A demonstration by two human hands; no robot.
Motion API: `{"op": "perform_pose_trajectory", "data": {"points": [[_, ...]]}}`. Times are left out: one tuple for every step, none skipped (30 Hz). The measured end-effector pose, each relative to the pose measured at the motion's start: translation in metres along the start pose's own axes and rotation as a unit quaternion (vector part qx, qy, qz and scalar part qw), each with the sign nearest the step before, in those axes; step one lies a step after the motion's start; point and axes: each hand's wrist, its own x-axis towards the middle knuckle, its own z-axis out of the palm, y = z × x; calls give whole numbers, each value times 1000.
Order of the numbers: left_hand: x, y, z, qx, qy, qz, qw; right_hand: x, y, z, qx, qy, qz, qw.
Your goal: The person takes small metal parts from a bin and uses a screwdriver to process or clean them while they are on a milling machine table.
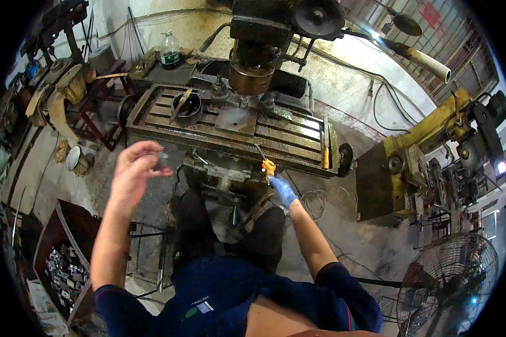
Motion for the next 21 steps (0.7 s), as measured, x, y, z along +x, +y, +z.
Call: {"op": "perform_pose_trajectory", "data": {"points": [[5,-12,8,-36,-1,-3,999,3,-4,10,14,-18,-4,1000],[12,-26,15,-85,4,-17,996,4,-7,18,-9,8,4,1000],[21,-36,23,-107,0,-22,994,8,-12,24,-81,40,47,995],[23,-48,25,-128,7,-30,991,0,-26,38,-154,63,96,981],[25,-64,26,-161,10,-37,986,-9,-34,44,-156,73,81,982],[29,-77,25,-192,11,-42,980,-18,-42,51,-155,82,64,982],[31,-89,24,-190,20,-59,980,-27,-51,53,-153,95,48,982],[32,-99,22,-191,26,-83,978,-33,-61,54,-128,115,-35,984],[32,-106,19,-182,24,-97,978,-38,-72,54,-102,133,-118,979],[34,-110,17,-176,19,-111,978,-43,-84,50,-77,153,-201,964],[36,-113,15,-180,9,-116,977,-48,-99,43,-26,139,-219,965],[37,-116,12,-185,1,-120,975,-49,-110,35,-37,128,-195,972],[39,-118,11,-190,-10,-124,974,-50,-122,26,-49,118,-172,977],[42,-119,11,-192,-13,-115,975,-49,-130,22,-112,110,-163,974],[43,-119,10,-194,-15,-106,975,-49,-137,22,-186,97,-192,959],[47,-119,10,-198,-18,-96,975,-56,-154,27,-262,85,-220,936],[50,-119,10,-184,-18,-92,978,-64,-175,37,-334,68,-247,907],[49,-117,8,-185,-16,-80,979,-73,-208,54,-526,36,-160,835],[51,-114,13,-188,-26,-71,979,-65,-212,54,-591,38,-142,793],[52,-113,15,-188,-30,-61,980,-53,-213,59,-651,34,-125,748],[53,-113,15,-184,-30,-68,980,-42,-217,63,-676,32,-94,730]]}}
